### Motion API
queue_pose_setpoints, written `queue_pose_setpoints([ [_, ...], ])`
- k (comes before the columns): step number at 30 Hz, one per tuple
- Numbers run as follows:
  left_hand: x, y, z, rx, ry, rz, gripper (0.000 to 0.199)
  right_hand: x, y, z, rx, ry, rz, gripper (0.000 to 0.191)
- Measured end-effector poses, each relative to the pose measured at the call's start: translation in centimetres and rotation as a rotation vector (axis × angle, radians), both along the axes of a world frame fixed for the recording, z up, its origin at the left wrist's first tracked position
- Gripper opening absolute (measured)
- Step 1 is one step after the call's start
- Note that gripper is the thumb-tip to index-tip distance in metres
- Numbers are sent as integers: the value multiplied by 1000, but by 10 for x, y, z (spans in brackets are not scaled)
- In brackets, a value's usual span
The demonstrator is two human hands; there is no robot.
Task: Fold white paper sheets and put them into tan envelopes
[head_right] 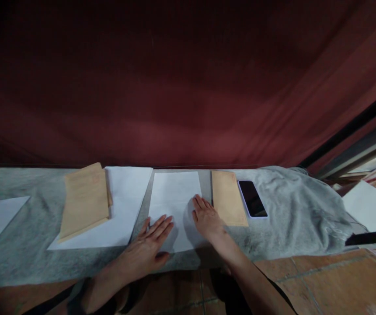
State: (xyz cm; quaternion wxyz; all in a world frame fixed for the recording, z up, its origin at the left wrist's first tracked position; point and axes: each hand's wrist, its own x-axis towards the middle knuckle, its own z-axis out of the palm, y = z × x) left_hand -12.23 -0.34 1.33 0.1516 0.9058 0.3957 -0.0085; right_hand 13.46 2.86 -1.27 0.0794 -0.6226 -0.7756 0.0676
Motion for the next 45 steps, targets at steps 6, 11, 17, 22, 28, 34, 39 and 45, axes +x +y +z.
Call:
queue_pose_setpoints([
  [6,-6,-6,14,-104,73,24,89,26,8,9,-35,13,202,60],
  [11,-9,-11,11,-92,143,4,92,33,7,8,-47,3,232,63],
  [17,-20,3,9,-40,5,97,72,42,2,6,-79,77,236,74],
  [22,-36,30,12,-141,-295,318,36,47,-3,21,-164,155,219,82],
  [28,-40,49,23,-301,-702,549,31,53,-6,44,-290,366,255,64],
  [34,-35,60,36,-420,-968,572,31,45,1,39,-229,495,56,35],
  [39,-32,76,20,-406,-1034,660,46,33,14,23,-155,517,-132,29],
  [45,-29,88,-3,-216,-791,721,61,20,26,11,-62,417,-262,18],
])
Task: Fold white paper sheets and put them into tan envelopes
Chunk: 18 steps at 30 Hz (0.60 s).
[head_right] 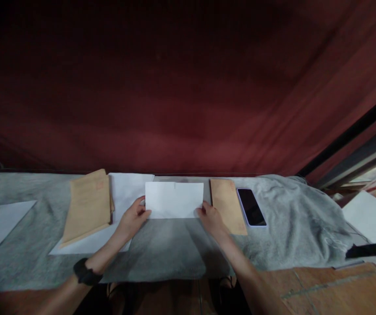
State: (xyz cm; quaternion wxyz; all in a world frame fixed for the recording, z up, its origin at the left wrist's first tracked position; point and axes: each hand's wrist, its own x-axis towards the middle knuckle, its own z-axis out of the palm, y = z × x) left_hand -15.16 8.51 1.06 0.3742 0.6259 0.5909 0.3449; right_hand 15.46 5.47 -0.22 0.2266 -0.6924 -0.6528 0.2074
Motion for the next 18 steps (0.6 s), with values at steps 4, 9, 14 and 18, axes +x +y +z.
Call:
queue_pose_setpoints([
  [4,5,2,-3,35,219,16,67,-5,-1,-6,-7,-109,-35,29],
  [9,8,1,-6,14,299,1,68,-13,-8,-3,-71,-244,-58,55],
  [14,8,3,-9,28,336,-15,62,-18,-12,6,-130,-361,-40,55],
  [18,10,7,-13,94,391,-10,55,-19,-13,9,-135,-377,2,50],
])
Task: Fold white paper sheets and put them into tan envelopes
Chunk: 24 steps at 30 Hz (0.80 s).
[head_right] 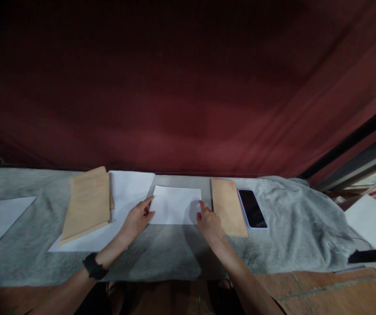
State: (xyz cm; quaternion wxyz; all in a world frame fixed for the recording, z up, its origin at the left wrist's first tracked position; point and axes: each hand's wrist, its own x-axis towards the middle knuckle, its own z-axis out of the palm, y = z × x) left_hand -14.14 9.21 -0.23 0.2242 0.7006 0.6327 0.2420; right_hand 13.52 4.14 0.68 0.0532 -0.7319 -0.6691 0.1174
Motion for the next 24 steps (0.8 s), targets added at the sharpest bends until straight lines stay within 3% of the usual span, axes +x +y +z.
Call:
queue_pose_setpoints([
  [7,3,-6,7,-23,173,-30,48,2,-1,4,-8,-18,27,44],
  [12,21,-17,10,137,324,-104,40,-7,4,-3,196,-5,54,39],
  [15,45,-18,-1,259,352,-250,42,-30,19,-17,367,186,138,45],
  [18,66,-16,-16,307,452,-291,52,-56,35,-30,413,301,195,51],
  [24,78,-5,-34,233,581,-241,58,-75,48,-38,342,124,196,52],
])
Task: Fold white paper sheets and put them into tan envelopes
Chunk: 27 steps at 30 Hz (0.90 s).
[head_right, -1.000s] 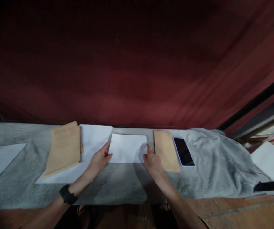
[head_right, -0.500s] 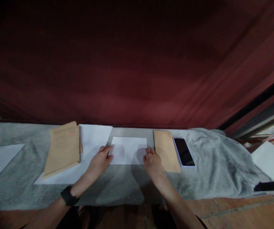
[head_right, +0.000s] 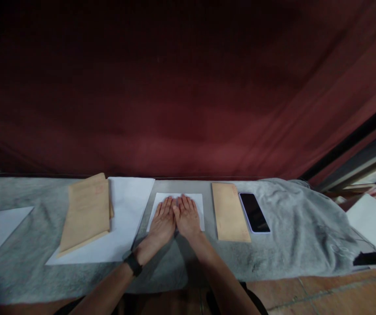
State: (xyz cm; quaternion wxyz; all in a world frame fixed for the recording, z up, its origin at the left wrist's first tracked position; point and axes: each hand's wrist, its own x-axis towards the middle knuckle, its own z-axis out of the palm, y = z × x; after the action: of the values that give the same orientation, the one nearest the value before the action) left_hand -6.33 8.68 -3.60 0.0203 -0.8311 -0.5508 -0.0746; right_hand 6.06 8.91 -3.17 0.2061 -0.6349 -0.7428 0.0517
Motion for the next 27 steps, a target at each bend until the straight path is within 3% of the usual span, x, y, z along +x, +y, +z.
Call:
queue_pose_setpoints([
  [11,-8,4,-5,46,-72,202,61,23,-7,-9,60,-186,-167,58],
  [20,-26,-16,8,11,-120,246,65,28,-13,-8,80,-151,-245,62],
  [27,-28,-28,28,-15,-16,228,54,3,-22,1,-3,-91,-24,53],
])
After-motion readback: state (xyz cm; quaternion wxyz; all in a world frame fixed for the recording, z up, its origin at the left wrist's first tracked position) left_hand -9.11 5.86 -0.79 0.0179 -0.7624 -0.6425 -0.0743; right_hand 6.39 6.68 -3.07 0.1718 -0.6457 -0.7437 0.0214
